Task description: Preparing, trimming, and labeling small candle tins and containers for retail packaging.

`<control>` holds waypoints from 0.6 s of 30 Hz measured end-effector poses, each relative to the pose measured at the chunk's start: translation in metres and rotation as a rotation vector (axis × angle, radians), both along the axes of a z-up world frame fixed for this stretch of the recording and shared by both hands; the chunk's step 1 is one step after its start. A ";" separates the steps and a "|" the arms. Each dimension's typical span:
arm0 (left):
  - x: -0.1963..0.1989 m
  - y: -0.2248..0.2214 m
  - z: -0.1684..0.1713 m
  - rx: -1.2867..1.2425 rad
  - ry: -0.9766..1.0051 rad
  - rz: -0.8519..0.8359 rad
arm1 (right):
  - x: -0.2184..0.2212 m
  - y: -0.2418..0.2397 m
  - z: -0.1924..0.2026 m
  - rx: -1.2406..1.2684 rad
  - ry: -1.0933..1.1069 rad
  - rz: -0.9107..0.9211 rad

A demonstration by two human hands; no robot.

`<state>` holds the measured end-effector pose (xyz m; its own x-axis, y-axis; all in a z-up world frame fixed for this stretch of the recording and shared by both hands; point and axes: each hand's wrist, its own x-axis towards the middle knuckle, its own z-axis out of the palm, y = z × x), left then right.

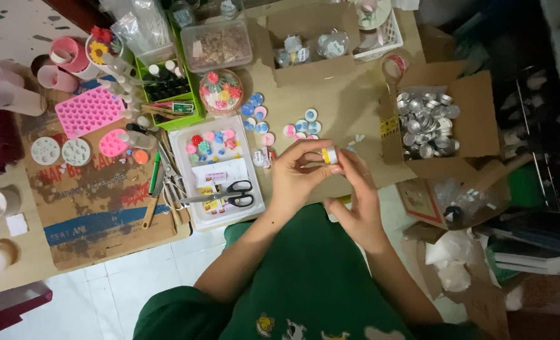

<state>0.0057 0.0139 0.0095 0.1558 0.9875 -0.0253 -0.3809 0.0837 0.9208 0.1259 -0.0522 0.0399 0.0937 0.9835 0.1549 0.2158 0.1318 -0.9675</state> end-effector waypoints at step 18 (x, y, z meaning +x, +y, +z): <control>-0.021 0.023 -0.068 -0.009 0.072 0.025 | 0.020 0.033 -0.121 -0.232 -0.005 0.041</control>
